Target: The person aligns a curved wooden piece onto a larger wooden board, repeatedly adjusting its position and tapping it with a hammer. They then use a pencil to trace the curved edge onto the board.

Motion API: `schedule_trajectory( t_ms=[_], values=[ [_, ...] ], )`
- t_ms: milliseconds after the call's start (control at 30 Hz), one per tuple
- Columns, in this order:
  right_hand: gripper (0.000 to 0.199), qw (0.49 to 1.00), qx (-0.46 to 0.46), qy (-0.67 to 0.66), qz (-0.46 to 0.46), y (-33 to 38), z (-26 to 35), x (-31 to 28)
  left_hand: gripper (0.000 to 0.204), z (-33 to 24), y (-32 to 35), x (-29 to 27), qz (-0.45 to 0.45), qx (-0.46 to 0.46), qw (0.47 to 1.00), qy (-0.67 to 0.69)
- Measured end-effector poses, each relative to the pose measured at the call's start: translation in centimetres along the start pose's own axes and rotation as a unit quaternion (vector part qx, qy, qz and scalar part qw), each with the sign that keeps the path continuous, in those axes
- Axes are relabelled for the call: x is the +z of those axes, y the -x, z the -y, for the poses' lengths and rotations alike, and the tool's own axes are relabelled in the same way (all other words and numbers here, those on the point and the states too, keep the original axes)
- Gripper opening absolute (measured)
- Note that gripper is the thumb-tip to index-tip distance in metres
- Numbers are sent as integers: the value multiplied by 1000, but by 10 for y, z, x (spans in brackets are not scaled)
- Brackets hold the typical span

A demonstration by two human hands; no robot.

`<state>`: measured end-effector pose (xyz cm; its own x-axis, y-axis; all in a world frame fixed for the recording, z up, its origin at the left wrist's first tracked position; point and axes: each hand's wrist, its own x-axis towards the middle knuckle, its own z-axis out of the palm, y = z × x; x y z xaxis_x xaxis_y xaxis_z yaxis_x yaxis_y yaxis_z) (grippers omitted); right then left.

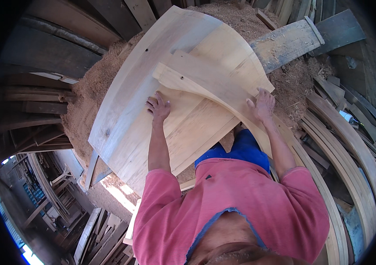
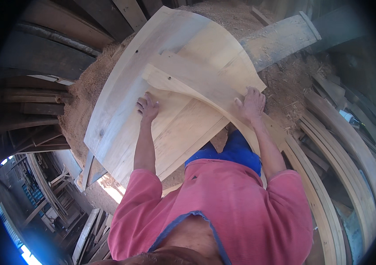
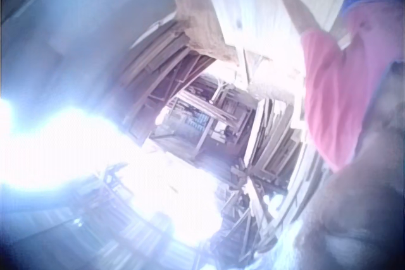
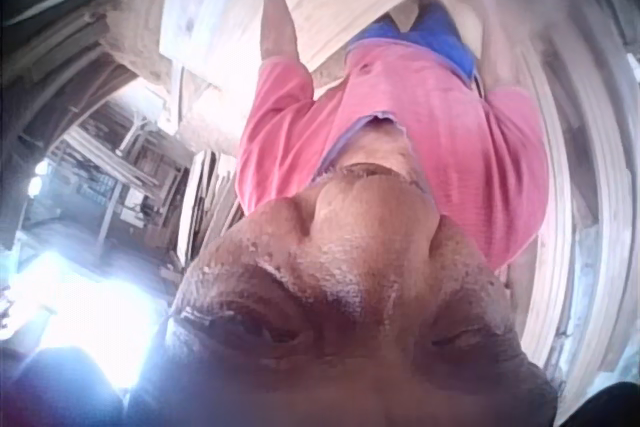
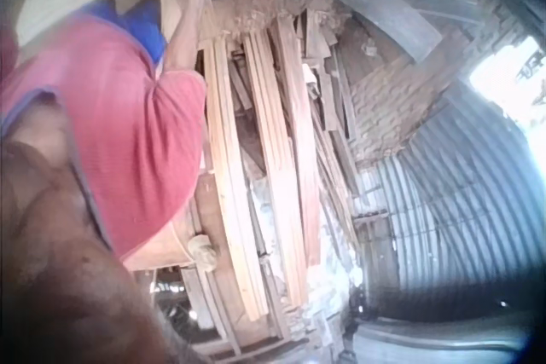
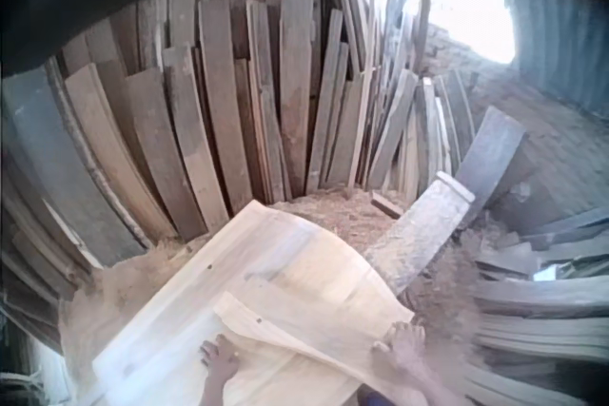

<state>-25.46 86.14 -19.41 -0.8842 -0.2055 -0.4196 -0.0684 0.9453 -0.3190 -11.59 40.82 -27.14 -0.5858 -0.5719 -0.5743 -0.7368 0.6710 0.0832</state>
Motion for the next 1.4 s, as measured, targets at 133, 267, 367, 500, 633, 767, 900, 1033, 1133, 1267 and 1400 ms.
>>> schedule_trajectory(
  t_ms=[133, 267, 367, 500, 633, 767, 900, 1033, 1133, 1267, 1400],
  values=[
    [69, 980, 105, -97, 139, -24, -47, -13, 80, -15, -10, -3, -12, -21, 999, 28],
    [64, 986, 86, -102, 104, -25, -55, 2, 73, -22, -25, 5, -59, -16, 997, 44],
    [61, 975, 199, -72, 64, -56, -60, 0, 68, -29, -34, 13, -104, -15, 994, 20],
    [44, 985, 153, -4, 76, -134, -95, -8, 69, -40, -32, 25, -189, -2, 982, -18],
    [31, 920, 177, -241, 255, -223, -118, -19, 66, -48, -26, 30, -236, 30, 971, -31],
    [31, 905, 144, -304, 262, -297, -60, -52, 65, -42, -20, 22, -261, 36, 964, -42],
    [43, 944, -57, -160, -283, -350, -78, -64, 67, -24, -54, 19, -270, 145, 949, -75],
    [36, 971, -26, -172, -166, -292, -69, -64, 65, 0, -115, -21, -279, 164, 944, -64],
    [52, 992, 17, -110, 60, -161, -46, -64, 64, 5, -187, -55, -313, 170, 933, -41],
    [64, 971, 122, -130, 162, -38, -56, -29, 68, 4, -276, -94, -278, 117, 950, -79],
    [69, 983, 84, -109, 118, -8, -67, 3, 67, 19, -357, -135, -229, 129, 963, -62]
  ],
)
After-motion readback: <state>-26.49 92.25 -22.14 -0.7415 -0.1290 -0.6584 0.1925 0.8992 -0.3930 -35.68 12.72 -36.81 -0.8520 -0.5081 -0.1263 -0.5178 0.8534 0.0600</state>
